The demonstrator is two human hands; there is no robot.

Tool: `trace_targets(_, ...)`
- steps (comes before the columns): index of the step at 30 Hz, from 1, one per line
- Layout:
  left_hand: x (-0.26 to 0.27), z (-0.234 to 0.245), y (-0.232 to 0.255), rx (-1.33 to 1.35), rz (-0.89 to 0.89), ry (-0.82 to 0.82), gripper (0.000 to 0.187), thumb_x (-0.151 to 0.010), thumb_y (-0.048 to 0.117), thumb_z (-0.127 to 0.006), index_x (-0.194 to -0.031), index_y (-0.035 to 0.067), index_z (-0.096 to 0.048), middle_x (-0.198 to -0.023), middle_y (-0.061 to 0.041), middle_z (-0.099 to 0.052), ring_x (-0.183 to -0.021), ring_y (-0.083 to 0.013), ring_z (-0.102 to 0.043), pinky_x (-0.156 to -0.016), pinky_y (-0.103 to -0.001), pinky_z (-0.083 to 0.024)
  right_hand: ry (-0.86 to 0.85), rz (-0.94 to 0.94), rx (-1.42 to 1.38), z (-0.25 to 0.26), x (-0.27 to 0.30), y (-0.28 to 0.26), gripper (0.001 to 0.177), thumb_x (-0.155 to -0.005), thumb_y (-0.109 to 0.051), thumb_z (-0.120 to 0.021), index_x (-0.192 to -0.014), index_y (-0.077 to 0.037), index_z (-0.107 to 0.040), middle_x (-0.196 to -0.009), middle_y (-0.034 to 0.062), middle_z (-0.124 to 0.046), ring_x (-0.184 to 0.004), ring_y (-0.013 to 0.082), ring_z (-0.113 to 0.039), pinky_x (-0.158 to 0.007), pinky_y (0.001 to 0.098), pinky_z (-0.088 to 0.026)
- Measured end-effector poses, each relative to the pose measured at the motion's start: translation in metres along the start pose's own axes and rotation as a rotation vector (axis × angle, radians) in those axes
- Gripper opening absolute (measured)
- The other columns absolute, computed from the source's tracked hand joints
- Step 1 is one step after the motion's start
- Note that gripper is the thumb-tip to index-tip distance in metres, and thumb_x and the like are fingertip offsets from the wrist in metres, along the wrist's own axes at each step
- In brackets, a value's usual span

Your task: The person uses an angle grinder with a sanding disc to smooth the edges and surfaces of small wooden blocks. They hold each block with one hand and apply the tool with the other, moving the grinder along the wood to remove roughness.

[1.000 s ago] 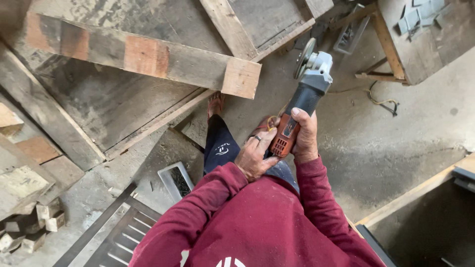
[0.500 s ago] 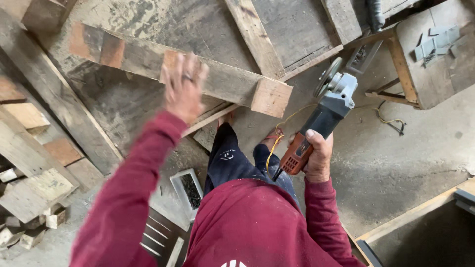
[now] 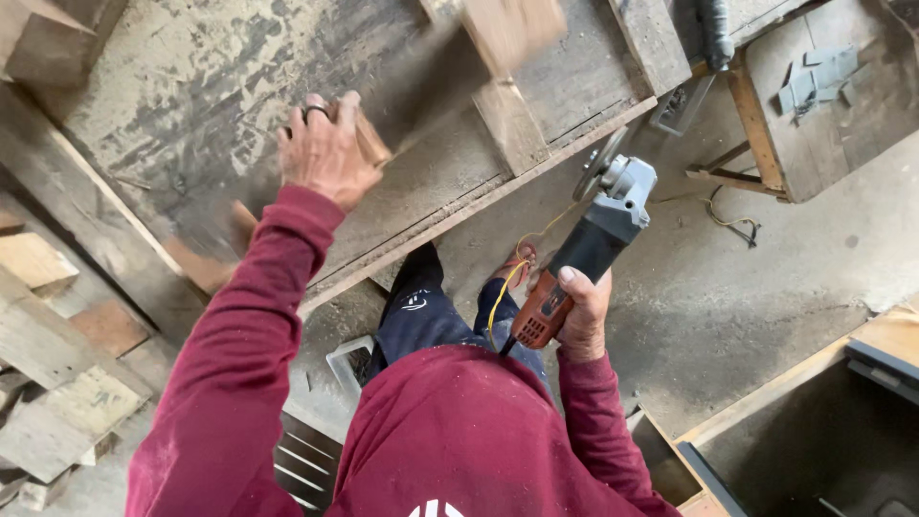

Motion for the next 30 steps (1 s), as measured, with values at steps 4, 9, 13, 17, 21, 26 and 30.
trace_targets(4, -0.016, 0.017, 0.020, 0.236, 0.323, 0.032, 0.072, -0.088, 0.054, -0.078, -0.135, 0.005, -0.053, -0.128, -0.030, -0.048, -0.108, -0.0428, -0.055, -0.076, -0.056, -0.054, -0.079, -0.070, 0.098, -0.011, -0.008, 0.004, 0.060, -0.076, -0.027, -0.075, -0.121, 0.001, -0.046, -0.084, 0.0128, -0.064, -0.065, 0.0245, -0.069, -0.058, 0.0378, -0.061)
trace_targets(9, -0.018, 0.015, 0.031, 0.319, 0.507, 0.094, 0.085, -0.089, 0.070, -0.071, -0.135, 0.001, -0.052, -0.129, -0.026, -0.048, -0.104, -0.0394, -0.061, -0.085, -0.051, -0.055, -0.109, -0.187, 0.123, -0.031, -0.010, 0.021, 0.066, -0.071, -0.025, -0.078, -0.124, -0.003, -0.045, -0.083, 0.0106, -0.062, -0.062, 0.0229, -0.066, -0.056, 0.0378, -0.058)
trace_targets(13, -0.008, -0.010, 0.026, 0.421, 0.553, 0.166, 0.082, -0.097, 0.073, -0.063, -0.138, 0.002, -0.054, -0.140, -0.028, -0.041, -0.110, -0.0404, -0.063, -0.086, -0.051, -0.055, -0.160, -0.196, 0.087, -0.026, -0.012, 0.016, 0.064, -0.074, -0.025, -0.079, -0.123, -0.001, -0.046, -0.083, 0.0128, -0.063, -0.061, 0.0219, -0.064, -0.056, 0.0368, -0.057)
trace_targets(17, 0.008, -0.022, 0.015, 0.360, 0.407, 0.225, 0.092, -0.096, 0.062, -0.065, -0.160, 0.002, -0.035, -0.145, -0.028, -0.039, -0.122, -0.0389, -0.057, -0.097, -0.049, -0.053, -0.181, -0.152, 0.129, -0.019, -0.017, 0.008, 0.060, -0.077, -0.024, -0.078, -0.122, 0.001, -0.048, -0.089, 0.0137, -0.066, -0.066, 0.0218, -0.066, -0.060, 0.0357, -0.058)
trace_targets(21, 0.081, -0.032, 0.033, 0.271, -0.168, 0.243, 0.103, -0.086, 0.053, -0.082, -0.163, 0.006, -0.033, -0.158, -0.023, -0.033, -0.141, -0.0378, -0.040, -0.120, -0.053, -0.038, -0.140, -0.137, 0.122, -0.017, -0.020, 0.008, 0.064, -0.074, -0.022, -0.077, -0.127, -0.002, -0.048, -0.094, 0.0118, -0.065, -0.071, 0.0194, -0.067, -0.063, 0.0339, -0.059)
trace_targets(26, 0.127, -0.061, 0.083, 0.043, -0.603, -0.173, 0.136, -0.044, 0.067, -0.086, -0.155, 0.010, -0.032, -0.159, -0.026, -0.030, -0.146, -0.0422, -0.022, -0.114, -0.065, -0.016, -0.118, -0.156, 0.117, -0.008, -0.021, 0.010, 0.064, -0.074, -0.020, -0.077, -0.127, -0.003, -0.046, -0.093, 0.0144, -0.067, -0.068, 0.0212, -0.067, -0.063, 0.0345, -0.059)
trace_targets(30, 0.101, -0.065, 0.106, -0.160, -0.805, -0.230, 0.092, -0.070, 0.027, -0.078, -0.153, 0.020, -0.037, -0.160, -0.011, -0.036, -0.151, -0.0328, -0.023, -0.116, -0.064, -0.015, -0.052, -0.129, 0.134, 0.002, -0.020, 0.009, 0.065, -0.075, -0.019, -0.078, -0.129, -0.001, -0.047, -0.097, 0.0125, -0.064, -0.069, 0.0220, -0.068, -0.064, 0.0357, -0.060)
Point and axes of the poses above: each hand's wrist, its own x-axis away from the middle knuckle, its own z-axis out of the back of the hand, y = z × x, the point moved 2 cm from there along -x, towards the middle knuckle
